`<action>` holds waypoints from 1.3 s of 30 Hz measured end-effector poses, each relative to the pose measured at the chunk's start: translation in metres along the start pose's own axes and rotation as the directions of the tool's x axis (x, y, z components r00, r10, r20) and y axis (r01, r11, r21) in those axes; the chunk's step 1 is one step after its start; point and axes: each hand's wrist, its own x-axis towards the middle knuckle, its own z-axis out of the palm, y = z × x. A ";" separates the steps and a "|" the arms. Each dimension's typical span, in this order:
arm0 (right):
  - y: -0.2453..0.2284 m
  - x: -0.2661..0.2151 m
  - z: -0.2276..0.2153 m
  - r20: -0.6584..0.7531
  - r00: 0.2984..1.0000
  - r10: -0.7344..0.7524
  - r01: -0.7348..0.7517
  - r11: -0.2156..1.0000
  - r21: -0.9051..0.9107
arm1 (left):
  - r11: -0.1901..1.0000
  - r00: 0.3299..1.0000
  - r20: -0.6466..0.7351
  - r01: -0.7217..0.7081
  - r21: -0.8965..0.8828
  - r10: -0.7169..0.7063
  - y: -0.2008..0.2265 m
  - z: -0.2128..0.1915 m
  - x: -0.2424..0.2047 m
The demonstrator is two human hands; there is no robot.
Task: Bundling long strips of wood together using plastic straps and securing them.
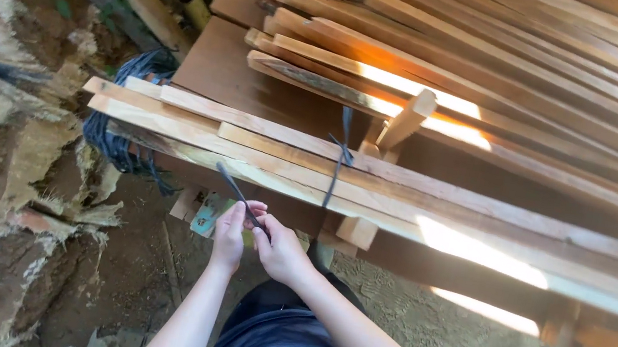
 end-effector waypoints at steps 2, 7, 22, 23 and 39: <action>-0.003 -0.018 -0.012 -0.060 0.998 -0.013 0.017 0.998 0.066 | 0.999 0.999 0.040 -0.012 0.049 0.010 0.007 0.007 -0.005; -0.011 -0.065 -0.060 -0.217 0.976 0.027 0.043 0.949 0.311 | 0.981 0.989 0.119 -0.108 0.159 0.089 0.024 0.043 -0.012; 0.104 -0.156 -0.226 -0.679 0.597 0.428 0.026 0.835 0.549 | 0.561 0.593 0.482 -0.796 0.228 0.645 0.133 0.250 -0.076; 0.110 -0.160 -0.243 -0.665 0.552 0.503 0.046 0.778 0.627 | 0.628 0.602 0.500 -0.766 0.140 0.623 0.129 0.273 -0.077; 0.299 -0.195 -0.420 -0.251 0.541 0.803 0.077 0.250 0.965 | 0.198 0.638 0.542 -0.531 0.824 -0.547 -0.034 0.569 -0.019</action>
